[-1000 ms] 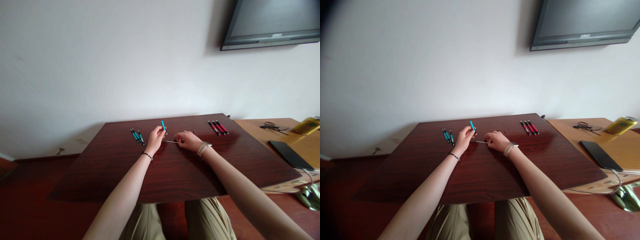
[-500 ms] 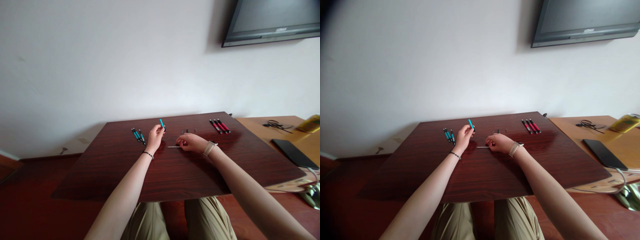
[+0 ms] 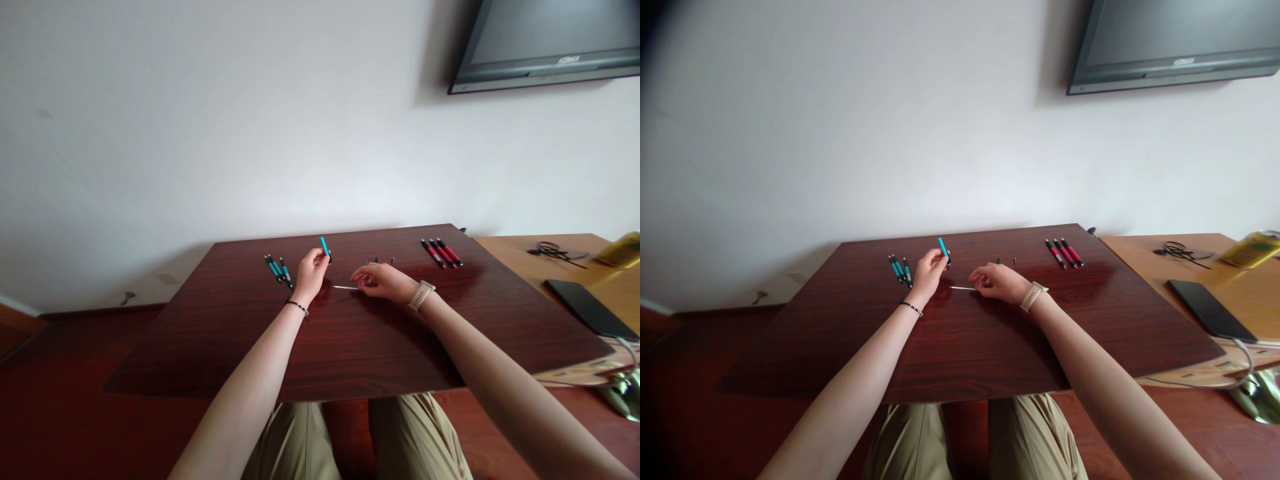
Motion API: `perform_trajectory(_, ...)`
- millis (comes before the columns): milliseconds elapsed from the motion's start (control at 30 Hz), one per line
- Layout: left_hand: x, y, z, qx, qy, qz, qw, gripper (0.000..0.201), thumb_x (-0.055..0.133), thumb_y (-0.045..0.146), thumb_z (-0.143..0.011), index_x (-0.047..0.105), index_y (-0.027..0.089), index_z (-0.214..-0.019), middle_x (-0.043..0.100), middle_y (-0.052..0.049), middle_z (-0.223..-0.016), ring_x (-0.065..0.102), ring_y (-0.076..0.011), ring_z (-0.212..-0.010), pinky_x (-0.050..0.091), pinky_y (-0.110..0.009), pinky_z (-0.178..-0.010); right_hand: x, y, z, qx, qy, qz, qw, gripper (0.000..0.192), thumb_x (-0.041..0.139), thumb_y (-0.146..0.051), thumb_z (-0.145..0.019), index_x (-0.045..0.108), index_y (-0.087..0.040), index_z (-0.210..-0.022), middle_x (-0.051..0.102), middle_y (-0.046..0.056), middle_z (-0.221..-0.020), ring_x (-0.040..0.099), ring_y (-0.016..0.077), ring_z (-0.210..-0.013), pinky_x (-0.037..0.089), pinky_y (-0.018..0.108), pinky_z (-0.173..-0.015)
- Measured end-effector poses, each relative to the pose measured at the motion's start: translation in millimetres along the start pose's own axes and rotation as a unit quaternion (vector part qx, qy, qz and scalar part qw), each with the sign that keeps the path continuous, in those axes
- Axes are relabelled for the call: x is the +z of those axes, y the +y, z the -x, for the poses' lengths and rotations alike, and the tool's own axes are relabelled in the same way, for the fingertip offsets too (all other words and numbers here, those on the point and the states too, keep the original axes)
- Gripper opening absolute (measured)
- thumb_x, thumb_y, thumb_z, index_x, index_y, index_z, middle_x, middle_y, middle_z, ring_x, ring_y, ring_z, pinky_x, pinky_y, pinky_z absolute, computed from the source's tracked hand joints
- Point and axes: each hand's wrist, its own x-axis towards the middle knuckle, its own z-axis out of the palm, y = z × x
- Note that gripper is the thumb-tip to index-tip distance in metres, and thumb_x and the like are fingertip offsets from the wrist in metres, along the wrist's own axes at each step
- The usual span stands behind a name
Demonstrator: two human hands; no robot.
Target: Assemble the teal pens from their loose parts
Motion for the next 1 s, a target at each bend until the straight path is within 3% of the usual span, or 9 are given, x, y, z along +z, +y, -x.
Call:
perform_trajectory(167,-0.3,2.3,2.1,0.020,-0.022,-0.041,0.999,0.016,0.065,0.031,-0.096,0.071,0.019,-0.104,0.077,-0.008,-0.104,0.074,-0.0220,-0.095,0.059,-0.034,-0.087,-1.8,1.9,-3.4,0.032,0.046,-0.153,0.987,0.029,0.071,-0.032,-0.090,0.076,-0.019,-0.116,0.078,0.005,-0.099,0.071,0.0190,-0.089,0.057,0.033,-0.088)
perform_trajectory(333,4.3,16.4,12.6,0.046,-0.105,-0.118,0.986,0.012,0.064,0.025,-0.094,0.071,0.021,-0.103,0.077,-0.006,-0.103,0.073,-0.0223,-0.094,0.057,-0.034,-0.086,-3.4,12.9,-8.3,0.073,0.111,-0.282,0.950,0.044,0.079,-0.047,-0.086,0.074,-0.017,-0.118,0.077,0.007,-0.102,0.069,0.0180,-0.085,0.057,0.033,-0.080)
perform_trajectory(467,8.1,26.7,19.2,0.070,-0.167,-0.142,0.973,0.012,0.064,0.024,-0.094,0.071,0.021,-0.102,0.075,-0.005,-0.098,0.070,-0.0203,-0.084,0.056,-0.032,-0.080,-3.6,22.6,-10.9,0.100,0.201,-0.360,0.906,0.049,0.086,-0.052,-0.080,0.075,-0.019,-0.115,0.074,0.004,-0.095,0.063,0.0151,-0.076,0.052,0.028,-0.069)
perform_trajectory(600,11.8,33.0,22.1,0.090,-0.206,-0.163,0.960,0.010,0.063,0.023,-0.094,0.070,0.021,-0.101,0.073,-0.004,-0.096,0.067,-0.0191,-0.083,0.054,-0.030,-0.080,2.1,17.5,-14.9,0.098,0.267,-0.454,0.845,0.043,0.091,-0.048,-0.077,0.077,-0.024,-0.110,0.074,0.002,-0.100,0.061,0.0137,-0.079,0.050,0.026,-0.070)
perform_trajectory(767,19.2,38.3,26.6,0.093,-0.244,-0.163,0.951,0.009,0.061,0.021,-0.095,0.068,0.021,-0.100,0.072,-0.004,-0.098,0.066,-0.0177,-0.085,0.053,-0.029,-0.080,12.1,1.2,-21.3,0.097,0.283,-0.533,0.791,0.038,0.094,-0.043,-0.073,0.079,-0.025,-0.103,0.073,0.001,-0.098,0.060,0.0137,-0.079,0.053,0.027,-0.075)
perform_trajectory(1000,23.7,40.0,27.7,0.094,-0.251,-0.153,0.951,0.009,0.060,0.021,-0.096,0.067,0.021,-0.102,0.071,-0.003,-0.098,0.066,-0.0182,-0.087,0.053,-0.029,-0.080,22.9,-6.5,-24.3,0.105,0.296,-0.556,0.770,0.037,0.092,-0.042,-0.073,0.079,-0.024,-0.103,0.072,0.001,-0.097,0.059,0.0138,-0.080,0.053,0.028,-0.079)
